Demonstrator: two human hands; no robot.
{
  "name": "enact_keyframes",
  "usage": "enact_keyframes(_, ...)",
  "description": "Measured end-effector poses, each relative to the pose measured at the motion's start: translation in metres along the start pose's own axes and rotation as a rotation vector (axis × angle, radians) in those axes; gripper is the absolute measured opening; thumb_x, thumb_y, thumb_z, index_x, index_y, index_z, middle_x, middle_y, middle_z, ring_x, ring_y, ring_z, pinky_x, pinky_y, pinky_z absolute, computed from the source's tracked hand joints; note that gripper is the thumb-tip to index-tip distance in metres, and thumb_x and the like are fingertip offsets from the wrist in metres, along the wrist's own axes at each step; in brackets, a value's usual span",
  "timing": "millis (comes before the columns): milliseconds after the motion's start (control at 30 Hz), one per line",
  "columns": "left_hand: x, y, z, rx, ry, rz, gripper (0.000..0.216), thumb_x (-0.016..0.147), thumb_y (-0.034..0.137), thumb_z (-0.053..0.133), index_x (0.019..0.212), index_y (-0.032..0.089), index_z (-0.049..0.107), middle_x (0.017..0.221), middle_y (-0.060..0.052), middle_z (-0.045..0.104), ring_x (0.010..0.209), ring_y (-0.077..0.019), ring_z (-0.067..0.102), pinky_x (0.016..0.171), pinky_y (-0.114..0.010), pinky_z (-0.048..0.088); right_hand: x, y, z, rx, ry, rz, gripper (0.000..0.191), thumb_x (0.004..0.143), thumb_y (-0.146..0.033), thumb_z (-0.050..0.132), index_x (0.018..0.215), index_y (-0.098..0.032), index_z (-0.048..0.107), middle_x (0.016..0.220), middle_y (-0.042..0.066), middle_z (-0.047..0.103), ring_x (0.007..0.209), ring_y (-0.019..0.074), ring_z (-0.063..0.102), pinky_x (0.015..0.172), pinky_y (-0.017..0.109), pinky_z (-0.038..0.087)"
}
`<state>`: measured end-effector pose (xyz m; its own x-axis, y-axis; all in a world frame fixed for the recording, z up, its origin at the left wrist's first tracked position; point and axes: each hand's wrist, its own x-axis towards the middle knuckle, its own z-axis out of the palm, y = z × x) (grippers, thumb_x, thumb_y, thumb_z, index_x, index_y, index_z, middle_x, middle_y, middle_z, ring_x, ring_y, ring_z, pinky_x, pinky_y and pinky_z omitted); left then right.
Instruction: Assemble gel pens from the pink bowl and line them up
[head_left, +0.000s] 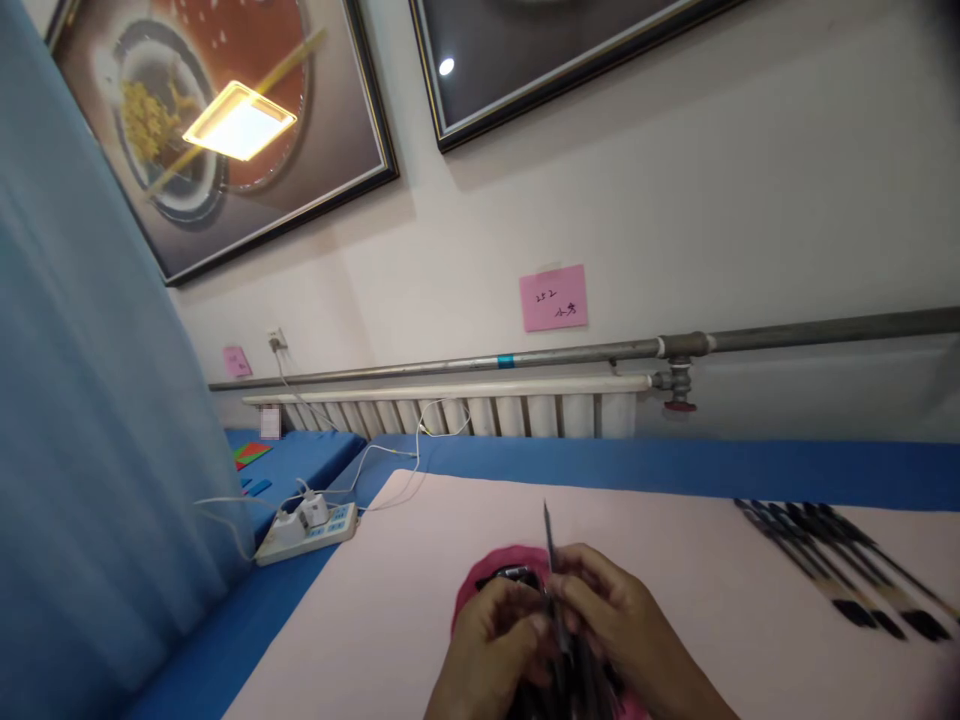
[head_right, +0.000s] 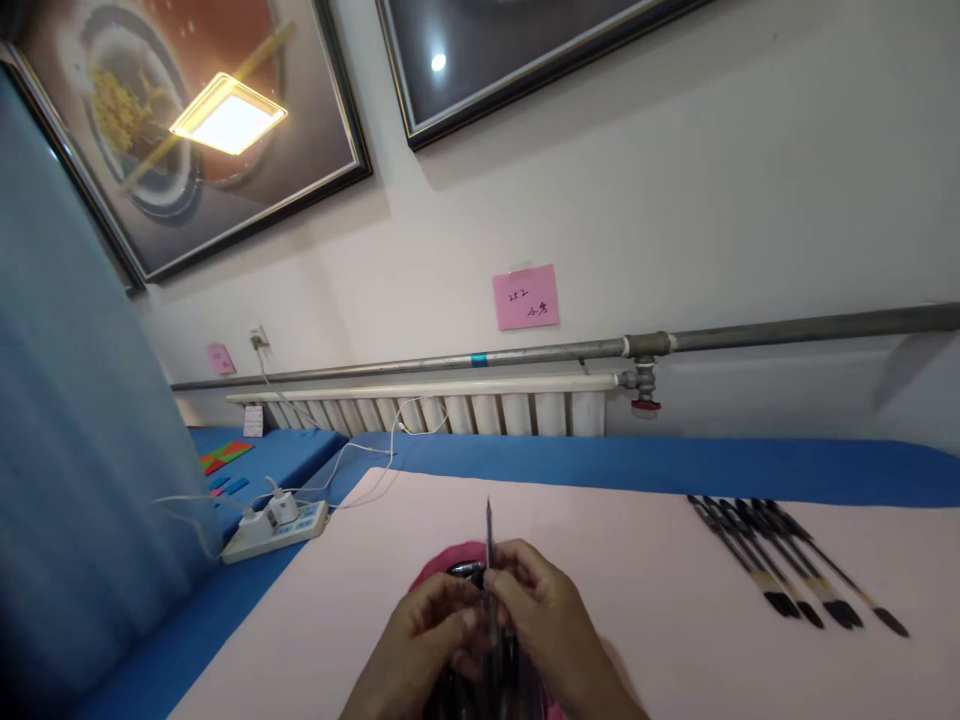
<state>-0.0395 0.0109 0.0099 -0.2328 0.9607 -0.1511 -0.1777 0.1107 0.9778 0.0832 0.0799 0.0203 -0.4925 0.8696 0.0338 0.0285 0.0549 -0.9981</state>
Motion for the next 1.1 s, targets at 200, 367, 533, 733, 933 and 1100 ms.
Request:
enact_keyframes(200,0.002,-0.012,0.006,0.049,0.013,0.018,0.012,0.065,0.028,0.064,0.070,0.018,0.059,0.056,-0.004,0.061,0.047,-0.0143,0.055,0.043,-0.023,0.037,-0.004,-0.008,0.004,0.058,-0.029,0.019,0.014,0.070,-0.036,0.051,0.072,-0.022,0.052,0.051,-0.007,0.047,0.040,0.0085,0.038,0.039,0.021,0.029)
enact_keyframes(367,0.006,-0.013,0.005,0.090,0.009,0.073,0.010,0.067,0.027,0.062,0.071,0.018,0.062,0.054,-0.002,0.060,0.045,-0.0127,0.051,0.044,-0.024,0.036,-0.005,-0.004,0.006,0.053,-0.079,-0.034,0.015,0.072,-0.036,0.051,0.066,-0.022,0.047,0.051,-0.007,0.045,0.043,0.0091,0.042,0.041,0.020,0.032)
enact_keyframes(533,0.006,-0.001,-0.006,0.074,0.146,0.159,0.018,0.070,0.030,0.061,0.082,0.017,0.064,0.075,-0.004,0.065,0.059,-0.0137,0.056,0.051,-0.023,0.040,0.001,-0.004,-0.008,-0.008,0.123,-0.063,0.016,0.071,-0.037,0.052,0.070,-0.021,0.050,0.051,-0.006,0.048,0.043,0.0106,0.044,0.043,0.022,0.036)
enact_keyframes(733,0.012,0.001,-0.024,0.090,0.303,0.161,0.016,0.073,0.032,0.058,0.078,0.016,0.061,0.067,-0.001,0.061,0.054,-0.0114,0.054,0.049,-0.021,0.038,0.013,0.011,-0.029,-0.059,0.285,-0.070,0.013,0.071,-0.033,0.052,0.071,-0.020,0.052,0.052,-0.005,0.050,0.045,0.0109,0.045,0.045,0.023,0.035)
enact_keyframes(933,0.017,0.000,-0.035,0.080,0.391,0.196,0.019,0.070,0.031,0.061,0.080,0.015,0.062,0.064,-0.001,0.062,0.054,-0.0121,0.055,0.051,-0.022,0.040,0.012,0.024,-0.021,-0.050,0.264,-0.085,0.013,0.072,-0.032,0.053,0.067,-0.020,0.050,0.053,-0.005,0.050,0.046,0.0111,0.046,0.047,0.024,0.037)
enact_keyframes(1100,0.018,0.004,-0.048,0.070,0.489,0.216,0.022,0.066,0.031,0.063,0.080,0.015,0.062,0.071,-0.003,0.064,0.057,-0.0130,0.057,0.052,-0.023,0.042,0.010,0.026,-0.017,-0.069,0.238,-0.132,0.013,0.073,-0.033,0.051,0.071,-0.020,0.051,0.052,-0.006,0.047,0.050,0.0121,0.047,0.052,0.024,0.039)
